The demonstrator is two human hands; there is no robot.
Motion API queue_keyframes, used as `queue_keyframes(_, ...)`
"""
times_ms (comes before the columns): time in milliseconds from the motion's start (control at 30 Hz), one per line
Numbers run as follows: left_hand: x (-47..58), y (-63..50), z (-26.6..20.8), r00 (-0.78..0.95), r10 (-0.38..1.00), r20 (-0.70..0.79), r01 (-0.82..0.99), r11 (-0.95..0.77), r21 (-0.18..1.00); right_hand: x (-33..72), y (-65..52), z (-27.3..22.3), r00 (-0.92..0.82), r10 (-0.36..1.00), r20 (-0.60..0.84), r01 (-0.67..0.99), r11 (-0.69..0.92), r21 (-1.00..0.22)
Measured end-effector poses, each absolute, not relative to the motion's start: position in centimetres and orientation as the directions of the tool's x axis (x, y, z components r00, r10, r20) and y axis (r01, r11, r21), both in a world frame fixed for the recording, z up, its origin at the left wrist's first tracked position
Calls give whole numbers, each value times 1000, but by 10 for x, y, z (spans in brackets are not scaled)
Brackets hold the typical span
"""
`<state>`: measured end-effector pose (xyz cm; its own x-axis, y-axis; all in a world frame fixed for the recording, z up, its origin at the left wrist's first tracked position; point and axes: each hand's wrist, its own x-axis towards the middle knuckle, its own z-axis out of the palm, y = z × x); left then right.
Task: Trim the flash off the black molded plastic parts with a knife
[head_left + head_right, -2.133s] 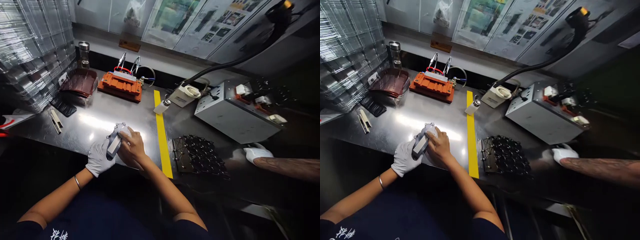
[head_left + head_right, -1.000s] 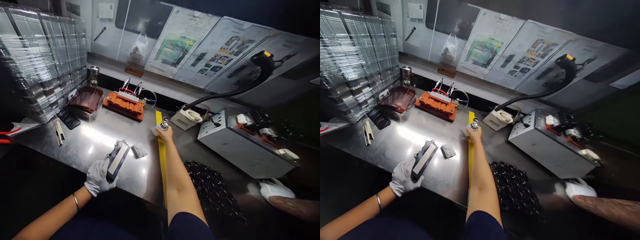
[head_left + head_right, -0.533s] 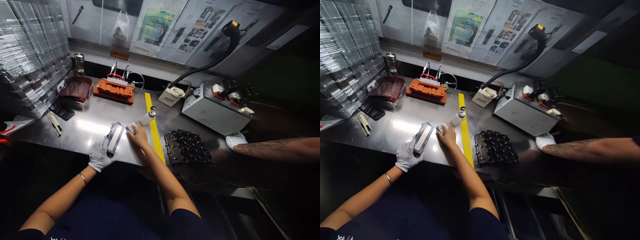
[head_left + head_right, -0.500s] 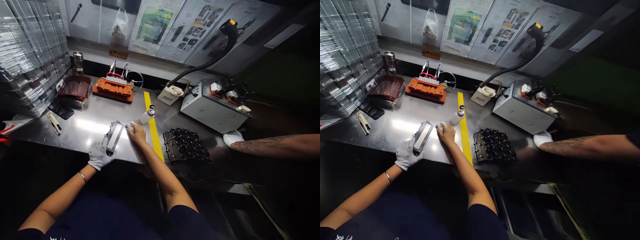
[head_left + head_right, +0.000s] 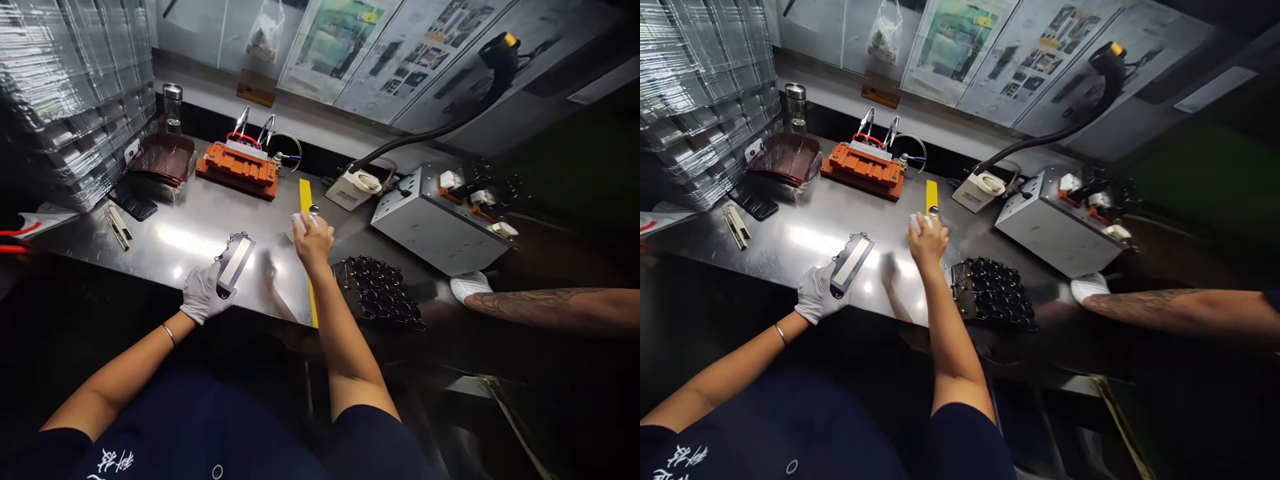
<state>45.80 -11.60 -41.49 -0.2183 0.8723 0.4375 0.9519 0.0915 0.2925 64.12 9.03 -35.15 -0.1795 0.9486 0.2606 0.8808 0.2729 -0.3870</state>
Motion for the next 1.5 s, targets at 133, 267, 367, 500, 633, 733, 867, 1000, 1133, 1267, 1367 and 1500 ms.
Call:
queue_keyframes(133, 459, -116, -411, -261, 886, 384, 927, 119, 356, 598, 28, -383, -424, 888, 175, 816, 459, -351)
queue_keyframes(267, 459, -116, -413, -257, 880, 400, 929, 112, 352, 583, 25, -390, -403, 903, 151, 837, 431, -338)
queue_keyframes(367, 459, -117, -417, -259, 881, 396, 929, 115, 352, 582, 27, -386, -367, 923, 112, 852, 382, -357)
queue_keyframes(500, 460, -117, -424, -262, 855, 448, 928, 95, 361, 580, -4, -385, -624, 765, 160, 690, 635, -346)
queue_keyframes(633, 462, -118, -430, -308, 841, 445, 916, 135, 379, 582, -4, -384, -793, 587, 167, 509, 787, -348)
queue_keyframes(733, 464, -119, -431, -339, 819, 464, 913, 168, 372, 584, 9, -384, -604, 779, 166, 701, 619, -355)
queue_keyframes(867, 463, -120, -434, -298, 824, 482, 924, 122, 363, 588, -11, -390, -842, 498, 207, 409, 840, -355)
queue_keyframes(1000, 463, -119, -430, -277, 848, 452, 921, 101, 375, 600, 5, -398, -659, 710, 249, 612, 698, -371)
queue_keyframes(1133, 465, -118, -418, -234, 900, 368, 921, 84, 381, 623, 61, -397, -370, 927, 62, 886, 372, -278)
queue_keyframes(1267, 467, -114, -401, -218, 931, 294, 890, 66, 452, 627, 83, -379, -333, 943, 2, 933, 330, -142)
queue_keyframes(1367, 468, -108, -392, -193, 950, 243, 855, 42, 517, 581, 71, -354, -480, 867, 134, 846, 498, -191)
queue_keyframes(1500, 471, -105, -393, -196, 959, 206, 844, 58, 534, 453, 14, -332, -839, 545, 9, 520, 805, -286)
